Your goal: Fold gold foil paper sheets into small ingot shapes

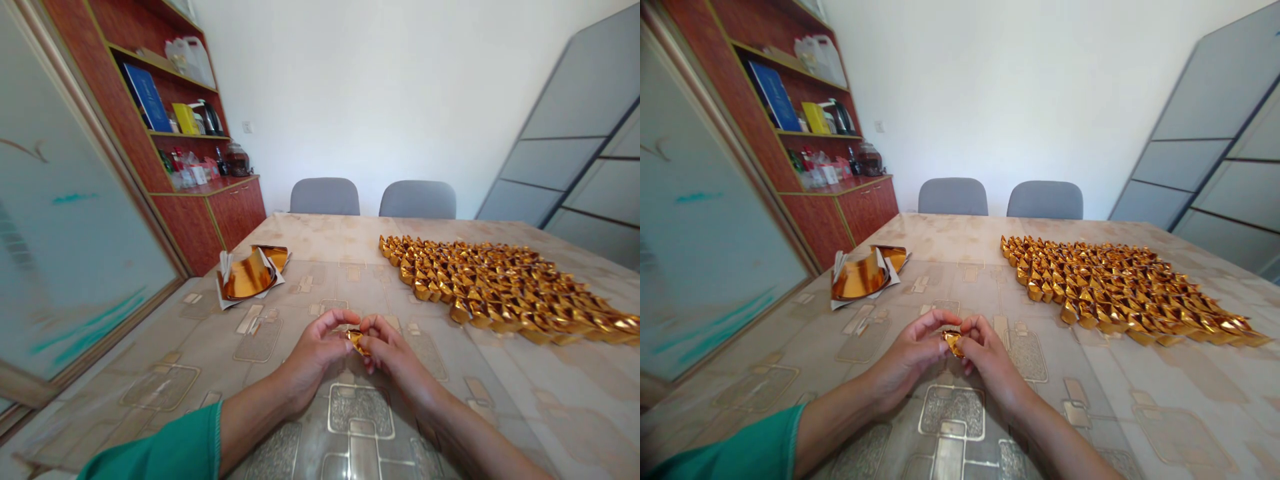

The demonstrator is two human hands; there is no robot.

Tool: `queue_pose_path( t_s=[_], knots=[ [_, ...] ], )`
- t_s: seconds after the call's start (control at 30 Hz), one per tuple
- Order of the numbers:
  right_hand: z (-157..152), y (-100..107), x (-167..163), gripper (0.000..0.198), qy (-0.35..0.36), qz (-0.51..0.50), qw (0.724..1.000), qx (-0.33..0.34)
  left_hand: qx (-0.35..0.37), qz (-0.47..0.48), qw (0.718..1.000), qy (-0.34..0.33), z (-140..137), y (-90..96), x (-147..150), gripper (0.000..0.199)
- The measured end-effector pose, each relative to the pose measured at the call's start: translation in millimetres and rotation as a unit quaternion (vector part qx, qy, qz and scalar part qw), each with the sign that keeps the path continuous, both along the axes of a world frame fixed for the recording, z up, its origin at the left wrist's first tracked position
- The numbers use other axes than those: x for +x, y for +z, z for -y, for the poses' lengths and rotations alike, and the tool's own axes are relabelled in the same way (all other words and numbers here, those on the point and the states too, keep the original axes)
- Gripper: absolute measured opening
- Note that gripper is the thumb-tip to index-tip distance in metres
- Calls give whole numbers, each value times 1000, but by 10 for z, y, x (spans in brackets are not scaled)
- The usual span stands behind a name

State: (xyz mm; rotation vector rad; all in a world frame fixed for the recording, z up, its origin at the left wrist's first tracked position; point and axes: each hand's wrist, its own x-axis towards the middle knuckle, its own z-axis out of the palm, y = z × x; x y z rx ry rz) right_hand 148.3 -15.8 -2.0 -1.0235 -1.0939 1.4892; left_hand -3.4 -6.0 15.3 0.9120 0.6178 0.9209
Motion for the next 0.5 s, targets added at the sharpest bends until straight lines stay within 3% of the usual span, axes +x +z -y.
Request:
queue_pose_path(
  t_s=[0.5],
  knots=[
    [13,-36,11,21,8,-13,999,-29,38,2,998,-50,-13,-80,-15,33]
  ],
)
